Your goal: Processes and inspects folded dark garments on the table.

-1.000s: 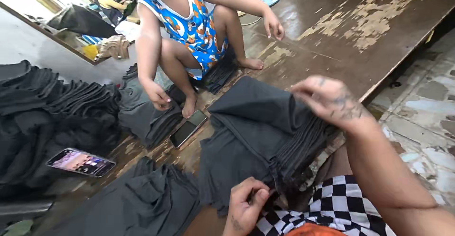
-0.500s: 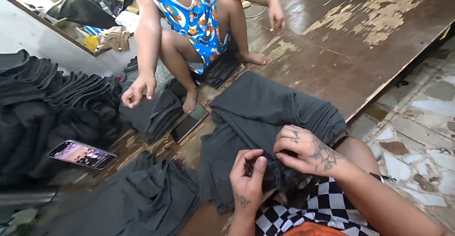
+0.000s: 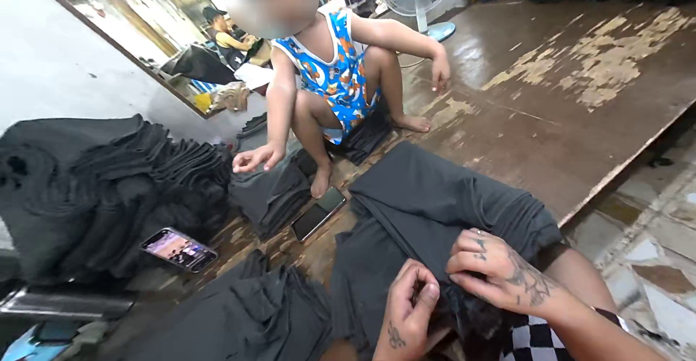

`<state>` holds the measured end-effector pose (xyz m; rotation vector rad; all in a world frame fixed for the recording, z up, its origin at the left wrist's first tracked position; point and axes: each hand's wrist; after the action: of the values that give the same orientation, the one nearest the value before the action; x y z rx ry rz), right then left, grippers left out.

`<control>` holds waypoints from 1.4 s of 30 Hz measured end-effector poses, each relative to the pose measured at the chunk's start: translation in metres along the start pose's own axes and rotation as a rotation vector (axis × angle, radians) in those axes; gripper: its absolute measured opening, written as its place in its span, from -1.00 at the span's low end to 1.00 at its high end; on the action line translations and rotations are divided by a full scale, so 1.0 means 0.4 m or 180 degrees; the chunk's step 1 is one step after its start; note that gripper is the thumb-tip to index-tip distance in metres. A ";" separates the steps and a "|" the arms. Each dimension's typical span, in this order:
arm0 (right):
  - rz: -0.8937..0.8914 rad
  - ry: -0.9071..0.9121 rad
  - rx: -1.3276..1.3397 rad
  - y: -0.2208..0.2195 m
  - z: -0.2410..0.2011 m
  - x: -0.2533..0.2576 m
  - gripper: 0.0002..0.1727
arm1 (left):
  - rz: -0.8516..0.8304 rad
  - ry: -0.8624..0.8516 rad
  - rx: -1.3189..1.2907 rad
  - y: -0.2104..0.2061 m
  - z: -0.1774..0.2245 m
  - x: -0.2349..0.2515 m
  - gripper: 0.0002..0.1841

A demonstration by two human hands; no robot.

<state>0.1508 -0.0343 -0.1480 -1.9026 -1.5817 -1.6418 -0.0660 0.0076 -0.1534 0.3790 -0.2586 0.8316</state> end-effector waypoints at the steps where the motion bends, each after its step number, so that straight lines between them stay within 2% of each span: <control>1: 0.0028 0.0026 -0.0030 -0.003 0.002 -0.004 -0.78 | 0.0140 0.0112 -0.0037 -0.008 0.004 -0.004 -0.73; 3: 0.0056 0.0050 -0.0064 -0.006 0.005 -0.009 -0.77 | 0.0564 0.0469 0.0047 -0.034 0.032 -0.004 -0.74; 5: 0.0062 0.0053 -0.0114 -0.009 0.006 -0.015 -0.76 | 0.0706 0.0628 0.0224 -0.053 0.047 0.005 -0.84; 8: 0.0036 0.0051 -0.0159 -0.010 0.007 -0.018 -0.77 | 0.0653 0.0498 0.0008 -0.045 0.027 0.004 -0.95; 12: 0.0045 0.0010 -0.0187 -0.013 0.007 -0.023 -0.75 | 0.0379 0.0557 -0.0512 -0.018 0.005 -0.009 -0.85; 14: -0.0048 -0.0067 -0.0173 -0.011 -0.002 -0.022 -0.67 | 0.0301 0.0515 -0.0637 -0.012 0.012 -0.019 -0.84; 17: -0.0161 -0.0104 -0.0273 -0.014 -0.036 -0.016 -0.59 | 0.0540 0.0436 -0.0791 -0.019 0.043 -0.033 -0.89; 19: -0.0052 0.0029 -0.0592 -0.036 -0.056 -0.017 -0.68 | 0.0601 0.0350 -0.0722 -0.024 0.064 -0.038 -0.88; 22: 0.0187 0.0190 -0.0912 -0.069 -0.079 -0.015 -0.76 | 0.0527 0.0164 -0.0509 -0.049 0.084 -0.040 -0.83; 25: 0.0418 0.0192 -0.0860 -0.080 -0.081 -0.009 -0.77 | 0.0381 0.0008 -0.0265 -0.075 0.112 -0.036 -0.82; 27: 0.0620 0.0123 -0.0630 -0.074 -0.071 -0.018 -0.76 | -0.0025 -0.0117 0.0205 -0.066 0.121 -0.027 -0.81; 29: 0.0794 -0.0044 -0.0366 -0.057 -0.064 -0.030 -0.73 | -0.0484 0.0152 0.1075 -0.036 0.129 -0.016 -0.84; 31: 0.0883 -0.0303 -0.0074 -0.033 -0.062 -0.037 -0.69 | -0.0553 0.0444 0.1723 -0.008 0.130 -0.002 -0.59; 33: 0.0870 -0.0504 0.0187 -0.013 -0.065 -0.036 -0.67 | -0.0366 0.0151 0.2196 0.015 0.128 0.022 -0.48; 36: 0.0843 -0.0639 0.0412 -0.009 -0.065 -0.034 -0.65 | -0.0286 -0.0343 0.2485 0.029 0.139 0.061 -0.59; 42: 0.0836 -0.0668 0.0539 -0.014 -0.062 -0.031 -0.58 | -0.0371 -0.0553 0.2647 0.020 0.133 0.080 -0.68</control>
<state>0.1334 -0.0562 -0.1511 -2.1393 -1.4134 -1.1996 -0.0554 0.0113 -0.0918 1.2365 -0.0359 0.7628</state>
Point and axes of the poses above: each hand's wrist, its own x-axis towards the middle knuckle, its own y-axis out of the back of the hand, z = x × y, and after that the axes turned 1 degree about y, right-handed
